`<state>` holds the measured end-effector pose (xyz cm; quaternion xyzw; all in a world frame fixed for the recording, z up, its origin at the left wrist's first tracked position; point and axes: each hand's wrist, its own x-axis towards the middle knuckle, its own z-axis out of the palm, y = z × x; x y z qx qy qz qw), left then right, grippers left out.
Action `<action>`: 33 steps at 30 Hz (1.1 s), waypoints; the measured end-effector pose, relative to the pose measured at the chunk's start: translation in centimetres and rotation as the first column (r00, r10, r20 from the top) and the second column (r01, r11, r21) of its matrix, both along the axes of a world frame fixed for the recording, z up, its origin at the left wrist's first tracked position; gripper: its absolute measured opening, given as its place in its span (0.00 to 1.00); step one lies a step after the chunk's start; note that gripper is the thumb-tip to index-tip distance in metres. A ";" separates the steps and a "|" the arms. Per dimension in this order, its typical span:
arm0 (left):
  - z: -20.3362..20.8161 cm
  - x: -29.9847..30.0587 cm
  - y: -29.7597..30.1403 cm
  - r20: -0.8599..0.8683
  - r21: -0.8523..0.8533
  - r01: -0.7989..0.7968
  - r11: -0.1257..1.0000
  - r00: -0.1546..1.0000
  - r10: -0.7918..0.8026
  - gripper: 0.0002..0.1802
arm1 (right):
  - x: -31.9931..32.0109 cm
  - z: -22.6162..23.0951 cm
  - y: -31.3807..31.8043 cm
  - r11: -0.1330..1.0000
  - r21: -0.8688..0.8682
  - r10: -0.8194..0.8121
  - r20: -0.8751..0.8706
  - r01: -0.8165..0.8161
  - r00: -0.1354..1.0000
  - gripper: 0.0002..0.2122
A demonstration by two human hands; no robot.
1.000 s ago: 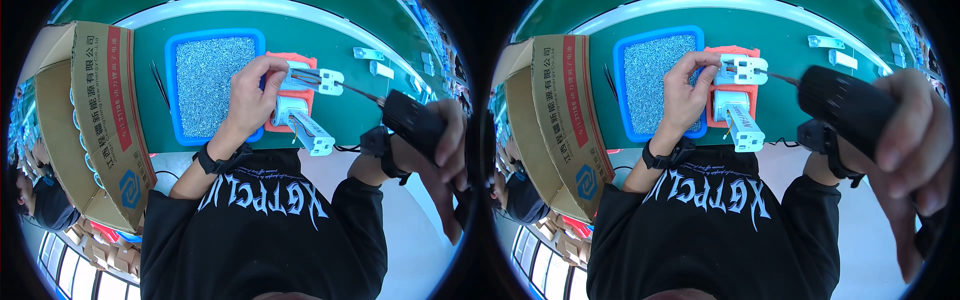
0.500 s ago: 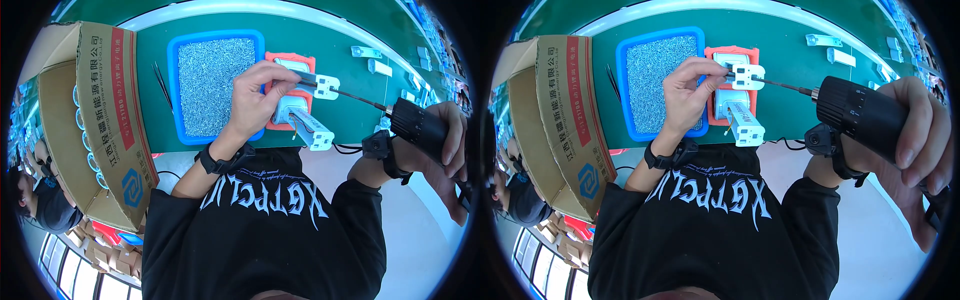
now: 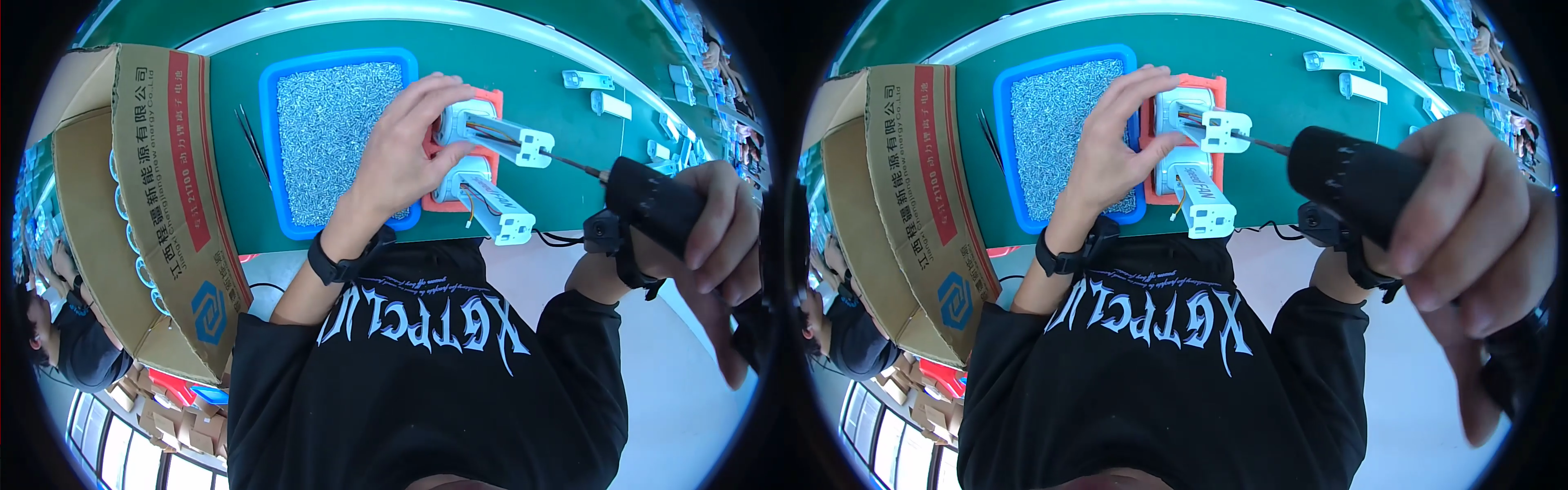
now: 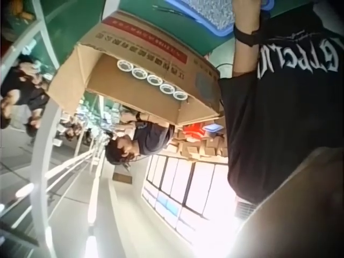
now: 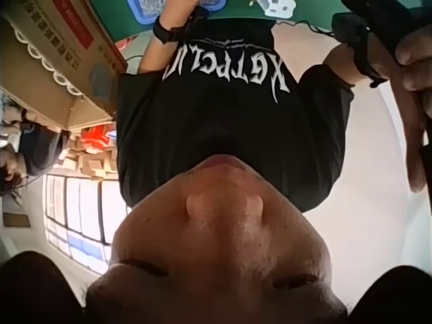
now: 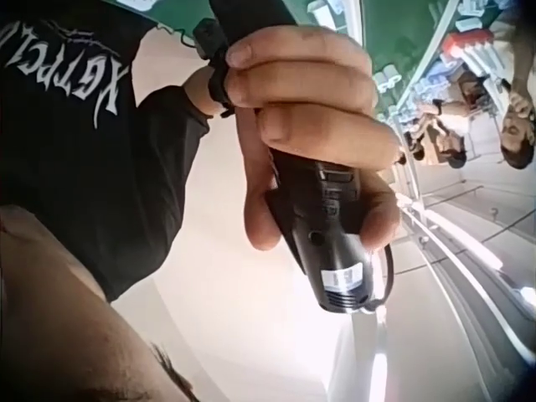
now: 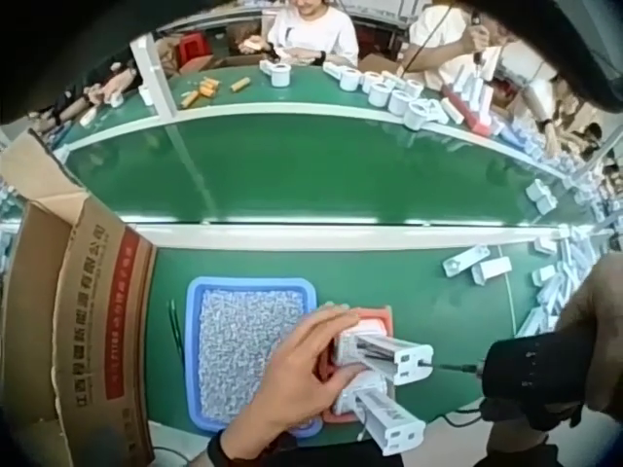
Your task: Assembling white electronic component housings and securing internal parts with screws using an electric screwdriver.
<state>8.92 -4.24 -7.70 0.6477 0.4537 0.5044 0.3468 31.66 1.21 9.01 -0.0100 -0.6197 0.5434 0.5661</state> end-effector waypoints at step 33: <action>-1.1 0.3 -0.4 -0.073 -0.172 0.042 0.984 0.996 -0.055 0.23 | -3.8 -0.9 -0.5 0.955 0.178 0.202 0.201 -0.238 0.959 0.25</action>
